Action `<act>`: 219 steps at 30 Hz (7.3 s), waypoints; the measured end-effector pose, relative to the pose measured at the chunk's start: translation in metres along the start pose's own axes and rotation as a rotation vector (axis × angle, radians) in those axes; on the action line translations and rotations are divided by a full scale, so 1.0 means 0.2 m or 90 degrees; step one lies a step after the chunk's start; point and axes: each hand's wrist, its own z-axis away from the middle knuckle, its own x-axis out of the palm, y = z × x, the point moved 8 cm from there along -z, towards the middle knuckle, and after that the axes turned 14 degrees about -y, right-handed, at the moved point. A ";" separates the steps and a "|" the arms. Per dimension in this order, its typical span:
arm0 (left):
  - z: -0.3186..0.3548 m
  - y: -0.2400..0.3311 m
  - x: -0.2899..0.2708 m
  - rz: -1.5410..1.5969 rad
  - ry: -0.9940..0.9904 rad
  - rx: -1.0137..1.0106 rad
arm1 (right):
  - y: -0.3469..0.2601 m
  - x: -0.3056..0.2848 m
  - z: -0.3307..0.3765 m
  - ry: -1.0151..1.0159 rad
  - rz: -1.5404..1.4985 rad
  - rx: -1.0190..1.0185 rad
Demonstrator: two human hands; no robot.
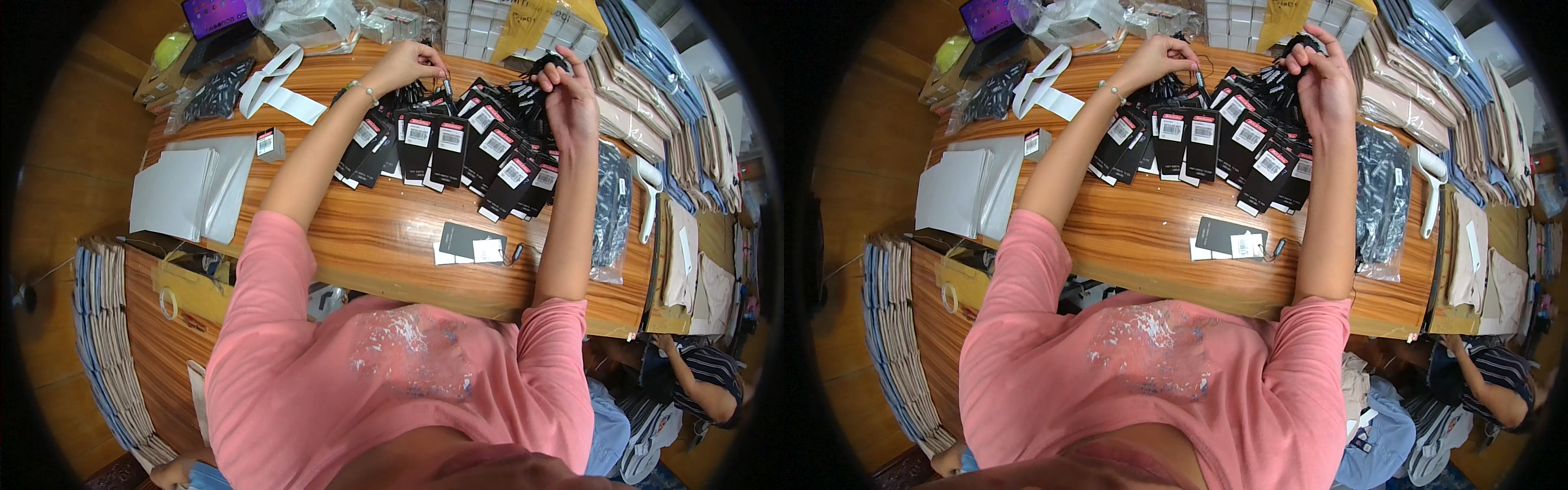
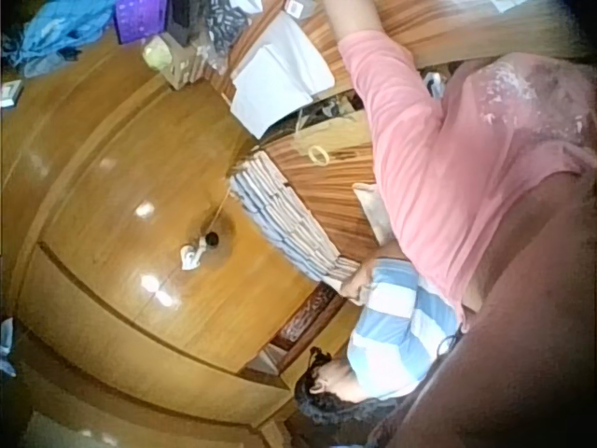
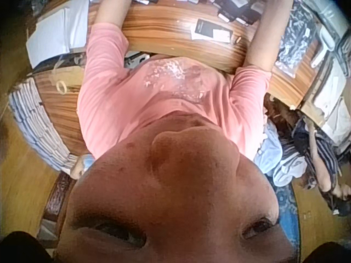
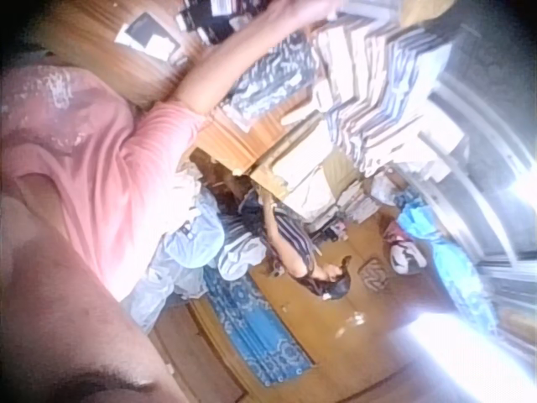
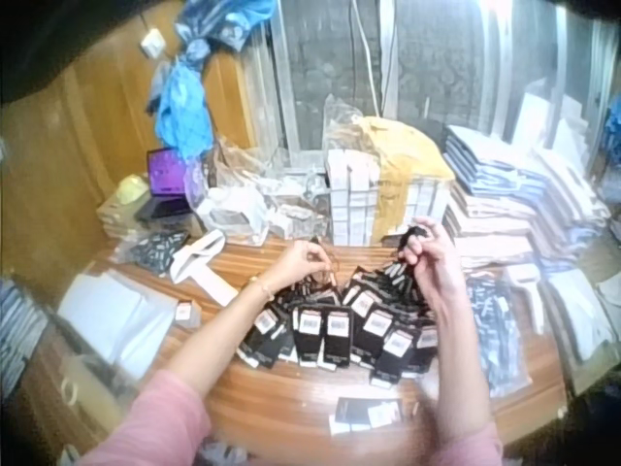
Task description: The person organizes a bundle of black tags by hand at a wooden table, aligning them and gathering the attached strings. The person then stacks the bundle together and moves them to another pile.
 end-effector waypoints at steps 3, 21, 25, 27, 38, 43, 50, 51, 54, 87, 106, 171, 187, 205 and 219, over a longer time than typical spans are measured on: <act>-0.02 -0.03 0.00 -0.019 0.056 -0.012 | -0.07 0.03 0.02 -0.005 0.007 -0.010; 0.07 0.03 -0.21 0.229 0.098 -0.104 | -0.31 0.18 0.16 0.008 0.015 -0.034; 0.13 0.08 -0.31 0.272 0.114 -0.078 | -0.32 0.17 0.17 0.008 0.000 -0.037; 0.14 0.17 -0.35 0.291 0.134 -0.058 | -0.33 0.18 0.16 0.007 0.002 -0.042; 0.20 0.44 -0.45 0.359 0.141 -0.033 | -0.35 0.34 0.08 -0.056 0.031 -0.035; 0.20 0.43 -0.44 0.398 0.201 0.007 | -0.33 0.49 0.03 -0.096 0.046 -0.016; 0.18 0.43 -0.39 0.401 0.166 0.086 | -0.08 0.61 0.01 -0.028 0.022 -0.029; 0.18 0.42 -0.37 0.402 0.152 0.070 | -0.03 0.62 0.02 -0.024 0.029 -0.034; 0.19 0.45 -0.32 0.388 0.118 0.061 | 0.06 0.67 0.00 -0.027 0.032 -0.060; 0.30 0.48 -0.07 0.480 -0.027 0.128 | 0.14 0.81 -0.18 -0.224 0.512 0.014; 0.21 0.55 -0.05 0.340 0.027 0.041 | 0.15 0.73 -0.25 -0.304 0.296 0.220; 1.02 1.10 -0.55 0.502 -0.062 0.429 | 0.86 0.77 0.71 -0.494 -0.104 0.511; 1.27 0.78 -0.63 0.453 0.358 0.205 | -0.05 0.64 0.23 -0.423 -0.126 -0.013; 1.19 0.59 -0.53 0.327 0.329 0.058 | -0.12 0.77 0.15 -0.364 0.154 0.164; 0.64 0.68 -0.29 0.151 0.138 0.054 | -0.14 1.07 0.00 -0.621 0.357 0.242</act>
